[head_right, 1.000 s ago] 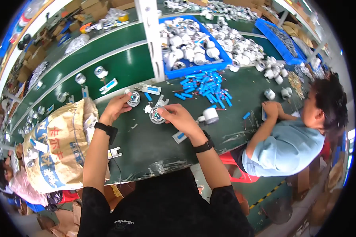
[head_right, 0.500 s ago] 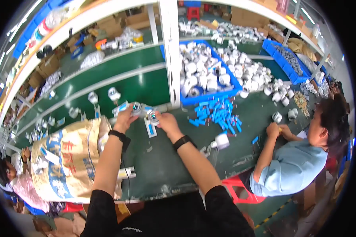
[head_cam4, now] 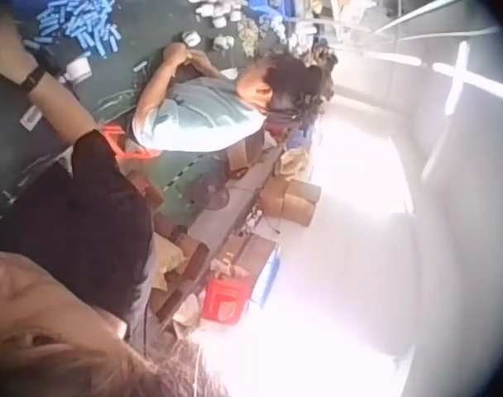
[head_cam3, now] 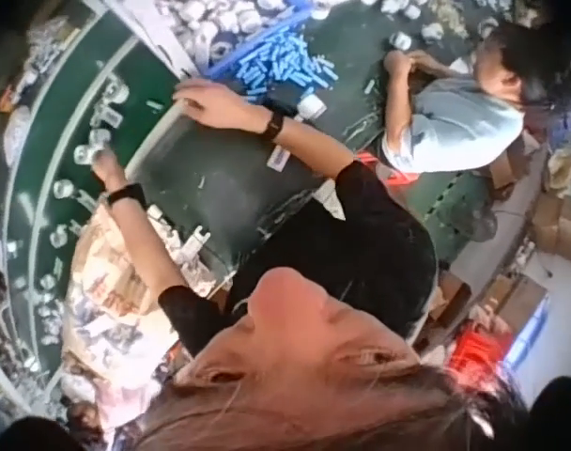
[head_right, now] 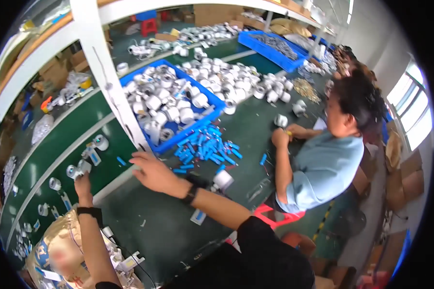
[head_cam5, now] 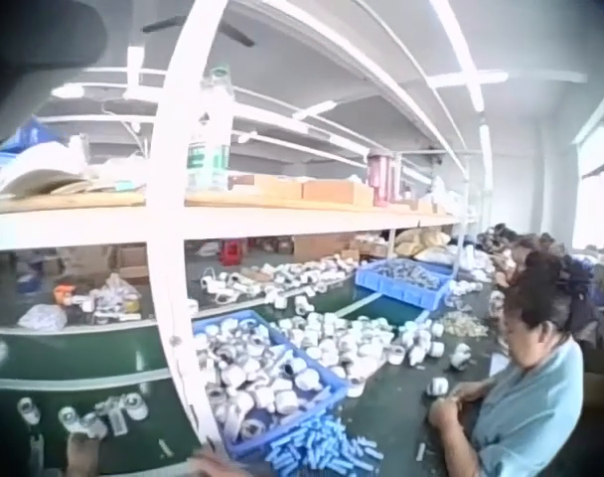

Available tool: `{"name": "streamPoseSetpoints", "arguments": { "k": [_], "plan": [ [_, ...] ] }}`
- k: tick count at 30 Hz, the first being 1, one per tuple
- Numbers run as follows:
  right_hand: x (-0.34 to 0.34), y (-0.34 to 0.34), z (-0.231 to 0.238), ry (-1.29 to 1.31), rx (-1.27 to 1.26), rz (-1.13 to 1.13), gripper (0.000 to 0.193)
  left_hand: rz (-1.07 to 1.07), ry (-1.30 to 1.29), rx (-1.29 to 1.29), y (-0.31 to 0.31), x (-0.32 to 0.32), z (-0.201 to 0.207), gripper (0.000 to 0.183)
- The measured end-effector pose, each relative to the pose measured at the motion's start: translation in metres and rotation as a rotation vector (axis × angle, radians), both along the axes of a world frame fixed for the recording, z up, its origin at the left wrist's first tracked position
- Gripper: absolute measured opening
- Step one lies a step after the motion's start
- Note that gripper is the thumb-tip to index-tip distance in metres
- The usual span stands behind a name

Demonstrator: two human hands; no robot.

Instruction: The person peels backing from adhesive strips, presses the strips onto light panels, and inserts batteries into the panels. They then connect wires from the panels to camera housings and fit the panels into the housings before placing the assembled units on the workspace.

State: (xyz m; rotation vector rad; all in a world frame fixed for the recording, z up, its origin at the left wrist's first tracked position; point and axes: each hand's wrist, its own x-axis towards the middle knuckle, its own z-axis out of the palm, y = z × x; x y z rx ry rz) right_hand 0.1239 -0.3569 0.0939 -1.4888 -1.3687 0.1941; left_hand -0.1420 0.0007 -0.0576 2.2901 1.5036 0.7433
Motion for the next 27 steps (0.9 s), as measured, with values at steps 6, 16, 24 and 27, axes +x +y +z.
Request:
{"name": "streamPoseSetpoints", "arguments": {
  "k": [6,16,24,27],
  "plan": [
    [0.072,-0.247,0.049,-0.334,-0.361,-0.463,0.029,-0.321,-0.319,-0.436,-0.321,0.12,0.215,0.055],
    [0.046,-0.249,-0.059,-0.373,-0.41,-0.527,0.066,-0.733,-0.008,0.008,-0.494,0.133,0.094,0.062],
    [-0.008,-0.123,0.01,-0.39,-0.193,-0.226,0.073,-0.284,-0.013,0.034,-0.359,0.091,0.15,0.033],
    [-0.002,-0.026,0.006,-0.3,-0.196,-0.147,0.064,-0.097,0.099,-0.017,-0.272,0.098,0.147,0.042]
  ]
}}
